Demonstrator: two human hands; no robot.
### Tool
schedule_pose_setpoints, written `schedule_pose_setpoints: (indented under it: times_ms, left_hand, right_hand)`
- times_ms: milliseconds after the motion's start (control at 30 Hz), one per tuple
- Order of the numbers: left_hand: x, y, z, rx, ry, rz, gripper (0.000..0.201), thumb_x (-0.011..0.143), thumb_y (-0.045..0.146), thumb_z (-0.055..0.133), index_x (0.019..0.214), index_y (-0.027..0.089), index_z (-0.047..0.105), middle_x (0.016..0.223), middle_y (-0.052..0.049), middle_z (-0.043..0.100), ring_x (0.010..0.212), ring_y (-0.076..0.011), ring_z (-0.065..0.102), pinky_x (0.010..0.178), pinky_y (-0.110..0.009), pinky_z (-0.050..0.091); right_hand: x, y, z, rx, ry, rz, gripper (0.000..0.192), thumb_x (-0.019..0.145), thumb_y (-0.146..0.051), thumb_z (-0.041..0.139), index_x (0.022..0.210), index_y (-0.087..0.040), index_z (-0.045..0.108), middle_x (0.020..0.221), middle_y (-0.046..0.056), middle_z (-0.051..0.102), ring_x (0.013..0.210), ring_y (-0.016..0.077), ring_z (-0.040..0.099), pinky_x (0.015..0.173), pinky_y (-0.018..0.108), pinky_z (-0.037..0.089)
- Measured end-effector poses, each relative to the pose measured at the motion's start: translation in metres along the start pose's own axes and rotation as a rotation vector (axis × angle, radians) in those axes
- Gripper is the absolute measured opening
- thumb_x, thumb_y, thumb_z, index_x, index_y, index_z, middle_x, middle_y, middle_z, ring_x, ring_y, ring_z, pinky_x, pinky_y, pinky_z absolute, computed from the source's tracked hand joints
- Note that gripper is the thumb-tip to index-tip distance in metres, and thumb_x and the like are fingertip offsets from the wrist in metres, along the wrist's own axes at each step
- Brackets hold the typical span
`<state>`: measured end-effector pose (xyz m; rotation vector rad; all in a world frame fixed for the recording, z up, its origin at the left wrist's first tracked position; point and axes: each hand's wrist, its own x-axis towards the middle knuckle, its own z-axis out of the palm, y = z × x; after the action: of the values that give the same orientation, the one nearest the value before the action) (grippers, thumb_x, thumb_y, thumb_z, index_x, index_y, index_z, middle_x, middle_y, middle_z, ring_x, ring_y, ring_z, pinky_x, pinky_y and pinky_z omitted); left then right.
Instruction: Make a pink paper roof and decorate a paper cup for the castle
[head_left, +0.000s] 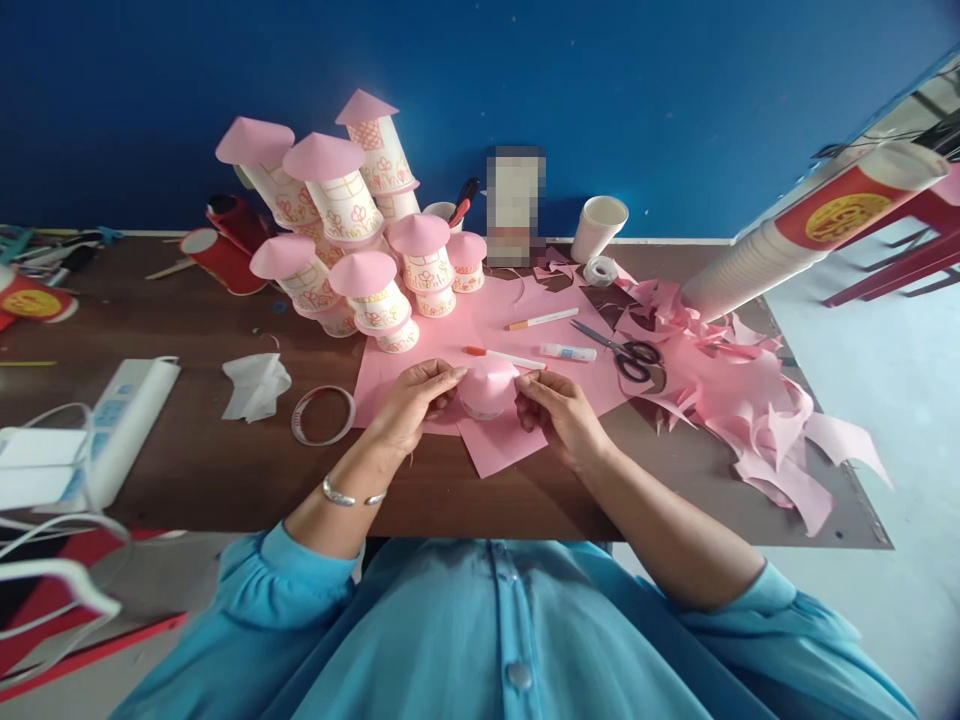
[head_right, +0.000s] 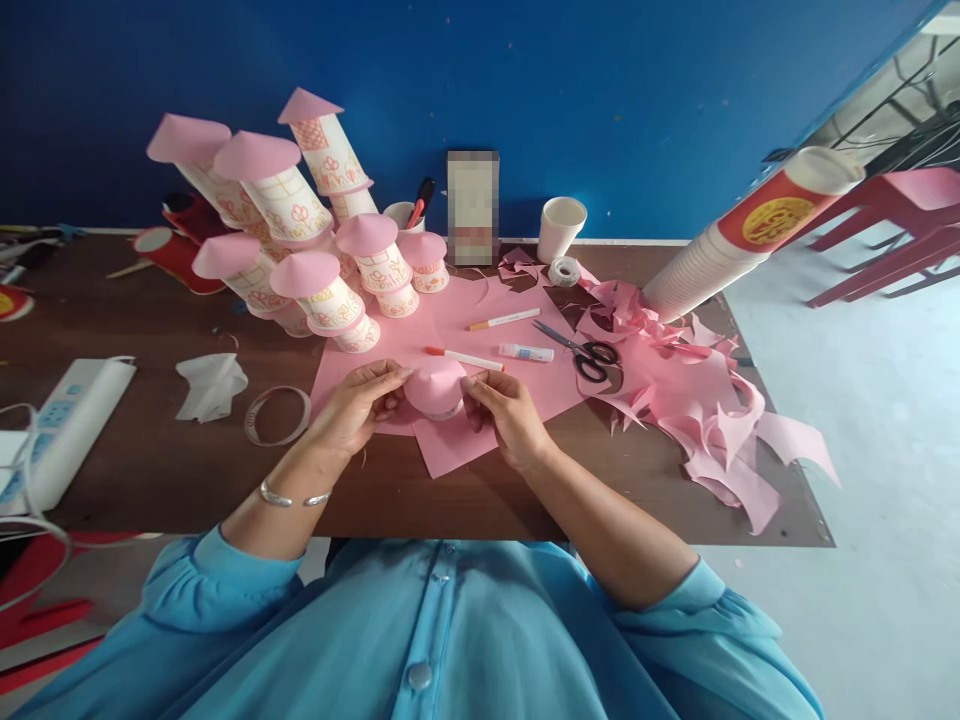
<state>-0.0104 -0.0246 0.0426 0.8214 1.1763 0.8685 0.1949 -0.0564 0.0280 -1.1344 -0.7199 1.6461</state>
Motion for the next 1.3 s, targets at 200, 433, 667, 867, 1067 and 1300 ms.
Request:
schedule_pose_setpoints:
  times_ms: [200,433,667,867,1067,1300]
  left_hand:
    - [0.0011,-0.0003,0.0023,-0.04,0.015,-0.05,0.051,0.055,0.049,0.094,0.062,0.017,0.054,0.057,0.006,0.047,0.051,-0.0057,0.039,0.047,-0.02,0.021]
    - [0.0021,-0.0026,-0.0003,-0.078,0.001,-0.054,0.045,0.057,0.046,0.092,0.062,0.017,0.058,0.056,0.005,0.049,0.051,-0.0073,0.041,0.047,-0.021,0.022]
    - [0.0029,-0.0057,-0.0016,-0.092,-0.018,-0.057,0.042,0.057,0.047,0.091,0.066,0.017,0.063,0.055,0.003,0.054,0.051,-0.0089,0.045,0.048,-0.021,0.028]
    - [0.0037,-0.0072,-0.0025,-0.096,-0.056,-0.059,0.042,0.061,0.047,0.091,0.068,0.017,0.064,0.056,0.002,0.057,0.051,-0.0096,0.048,0.049,-0.022,0.032]
    - [0.0037,-0.0077,-0.0028,-0.08,-0.052,-0.052,0.043,0.061,0.048,0.091,0.066,0.017,0.062,0.055,0.002,0.056,0.051,-0.0093,0.048,0.049,-0.022,0.032]
    - [0.0026,-0.0087,-0.0016,-0.081,-0.038,-0.043,0.046,0.06,0.05,0.092,0.067,0.017,0.061,0.057,0.003,0.055,0.052,-0.0091,0.048,0.049,-0.021,0.034]
  right_hand:
    - [0.0006,0.0003,0.0004,-0.007,0.002,0.028,0.05,0.065,-0.057,0.091,0.066,-0.019,0.059,0.058,-0.004,0.058,0.044,0.0074,0.048,0.044,0.024,0.032]
    - [-0.0008,-0.0008,0.002,0.007,0.001,0.061,0.048,0.064,-0.056,0.092,0.067,-0.019,0.061,0.057,-0.005,0.058,0.044,0.0074,0.048,0.044,0.024,0.033]
    - [-0.0022,-0.0006,0.002,0.011,-0.01,0.066,0.048,0.065,-0.055,0.092,0.068,-0.018,0.062,0.058,-0.004,0.059,0.046,0.0072,0.048,0.045,0.023,0.033]
    - [-0.0029,-0.0023,0.0025,-0.001,-0.013,0.071,0.049,0.064,-0.056,0.093,0.067,-0.019,0.062,0.058,-0.004,0.059,0.046,0.0079,0.049,0.045,0.024,0.034]
    - [-0.0011,-0.0001,0.0012,-0.014,-0.013,0.068,0.048,0.065,-0.056,0.092,0.066,-0.018,0.062,0.058,-0.004,0.058,0.046,0.0078,0.048,0.045,0.024,0.035]
    - [-0.0023,0.0009,0.0012,-0.019,-0.01,0.056,0.048,0.065,-0.056,0.092,0.066,-0.018,0.062,0.058,-0.004,0.058,0.045,0.0079,0.049,0.045,0.024,0.034]
